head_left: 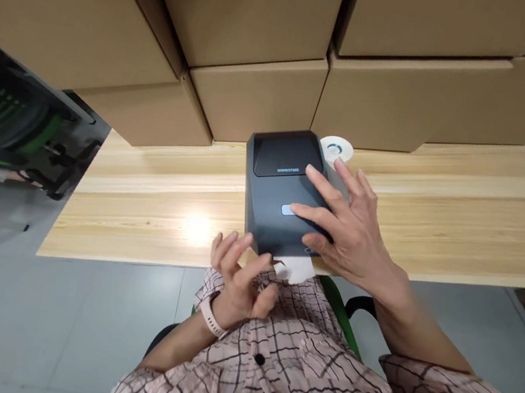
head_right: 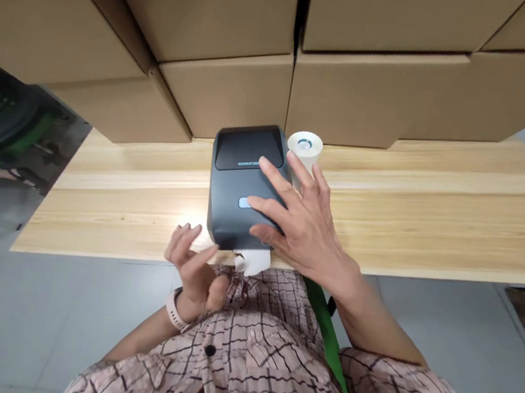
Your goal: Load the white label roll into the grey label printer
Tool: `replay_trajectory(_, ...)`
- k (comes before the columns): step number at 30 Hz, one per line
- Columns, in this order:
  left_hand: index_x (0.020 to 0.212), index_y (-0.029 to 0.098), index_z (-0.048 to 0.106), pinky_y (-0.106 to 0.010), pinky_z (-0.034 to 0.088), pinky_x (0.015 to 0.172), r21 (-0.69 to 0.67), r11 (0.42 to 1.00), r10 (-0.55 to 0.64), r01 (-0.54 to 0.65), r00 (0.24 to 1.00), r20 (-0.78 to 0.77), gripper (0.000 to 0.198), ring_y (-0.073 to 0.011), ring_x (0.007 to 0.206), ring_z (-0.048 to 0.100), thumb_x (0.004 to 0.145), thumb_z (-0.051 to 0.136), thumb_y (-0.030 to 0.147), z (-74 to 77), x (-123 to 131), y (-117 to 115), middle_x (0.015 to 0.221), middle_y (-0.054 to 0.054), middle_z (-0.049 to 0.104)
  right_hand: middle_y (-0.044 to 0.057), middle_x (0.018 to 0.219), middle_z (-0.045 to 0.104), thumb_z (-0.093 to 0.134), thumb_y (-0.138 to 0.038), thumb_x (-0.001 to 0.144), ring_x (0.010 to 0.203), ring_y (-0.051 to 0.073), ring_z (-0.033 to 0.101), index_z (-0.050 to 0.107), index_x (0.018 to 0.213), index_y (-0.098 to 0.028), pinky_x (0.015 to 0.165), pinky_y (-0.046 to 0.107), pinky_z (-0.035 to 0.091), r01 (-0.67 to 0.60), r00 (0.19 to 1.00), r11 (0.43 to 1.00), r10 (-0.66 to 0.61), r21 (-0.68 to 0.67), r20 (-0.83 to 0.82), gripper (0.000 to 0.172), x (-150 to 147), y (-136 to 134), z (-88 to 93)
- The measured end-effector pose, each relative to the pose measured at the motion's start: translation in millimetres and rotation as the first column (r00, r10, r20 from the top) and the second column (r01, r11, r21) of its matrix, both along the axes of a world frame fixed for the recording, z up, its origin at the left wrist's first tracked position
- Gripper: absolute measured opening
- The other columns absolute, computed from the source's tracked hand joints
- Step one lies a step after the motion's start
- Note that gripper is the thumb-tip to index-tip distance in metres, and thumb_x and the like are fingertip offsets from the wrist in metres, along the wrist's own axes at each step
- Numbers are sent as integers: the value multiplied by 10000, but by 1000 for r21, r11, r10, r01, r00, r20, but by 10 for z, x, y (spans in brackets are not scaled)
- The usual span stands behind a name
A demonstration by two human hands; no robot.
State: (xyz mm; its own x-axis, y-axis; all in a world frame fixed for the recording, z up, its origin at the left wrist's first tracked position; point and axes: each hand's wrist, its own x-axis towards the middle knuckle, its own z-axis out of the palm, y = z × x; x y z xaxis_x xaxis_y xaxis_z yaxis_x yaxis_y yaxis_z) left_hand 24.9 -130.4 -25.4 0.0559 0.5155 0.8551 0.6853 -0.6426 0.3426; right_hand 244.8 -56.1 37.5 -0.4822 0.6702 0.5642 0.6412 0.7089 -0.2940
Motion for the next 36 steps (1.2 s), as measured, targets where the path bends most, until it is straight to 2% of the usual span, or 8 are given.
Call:
replay_trajectory(4,1521,301,534,-597,361,1285,-37,996,86,-81,981,175,475,-336,1506,485,1051,501,366,106,-75,211,1612,-92,546,-16,1723,514,581,-755,999,1695,380,276,711,1310,-377,1388,669,66,-57,994,997,62,-59,95,507,2,43,104)
replay_trajectory(10,1432,273,644,-522,423,1276,-196,978,29,75,877,479,374,-277,1501,549,1071,557,312,271,-136,487,1529,-88,630,20,1837,298,393,-848,1007,1706,381,244,500,1613,-420,1349,712,233,-191,973,947,148,-259,-177,750,343,91,133)
replay_trajectory(16,1274,297,736,-432,515,1186,-450,820,52,353,737,674,314,-247,1347,657,965,733,352,469,-401,880,1390,-61,729,-100,1870,146,375,-899,961,1733,362,133,161,1744,-527,1400,650,204,-254,914,912,117,-323,-389,893,493,242,122)
replay_trajectory(20,1264,306,746,-438,493,1216,-445,753,0,485,676,737,314,-269,1441,606,981,684,427,551,-384,1320,1479,-58,698,-131,1876,40,314,-965,927,1741,345,69,15,1745,-538,1419,623,123,-321,880,933,230,-164,-415,969,258,536,192)
replay_trajectory(22,1267,286,740,-459,498,1210,-430,755,8,495,648,761,369,-286,1459,595,1012,619,524,527,-336,1507,1499,-76,687,-131,1876,33,303,-998,896,1743,340,69,0,1739,-537,1427,607,98,-278,882,958,229,-63,-411,1008,131,733,289)
replay_trajectory(26,1360,240,684,-490,438,1273,-490,687,44,537,642,765,596,-320,1508,556,906,737,623,367,-309,1666,1569,-130,640,-119,1873,72,308,-1013,864,1748,308,46,-19,1745,-496,1441,551,121,-63,912,992,11,-113,-411,1073,-51,1120,573)
replay_trajectory(32,1671,285,410,-532,361,1340,-584,464,-55,666,680,731,1052,-361,1653,383,782,907,547,243,-370,1514,1768,-129,430,51,1874,140,218,-802,1073,1739,165,79,91,1726,-222,1432,481,116,97,933,995,-94,-7,-347,882,-229,1596,870)
replay_trajectory(36,1739,327,282,-571,406,1316,-616,416,-75,669,701,710,1182,-391,1652,383,772,926,545,270,-360,1454,1795,-110,385,74,1879,106,343,-654,1150,1732,130,108,67,1713,-175,1419,414,149,93,928,992,-119,-90,-354,789,-271,1816,949)
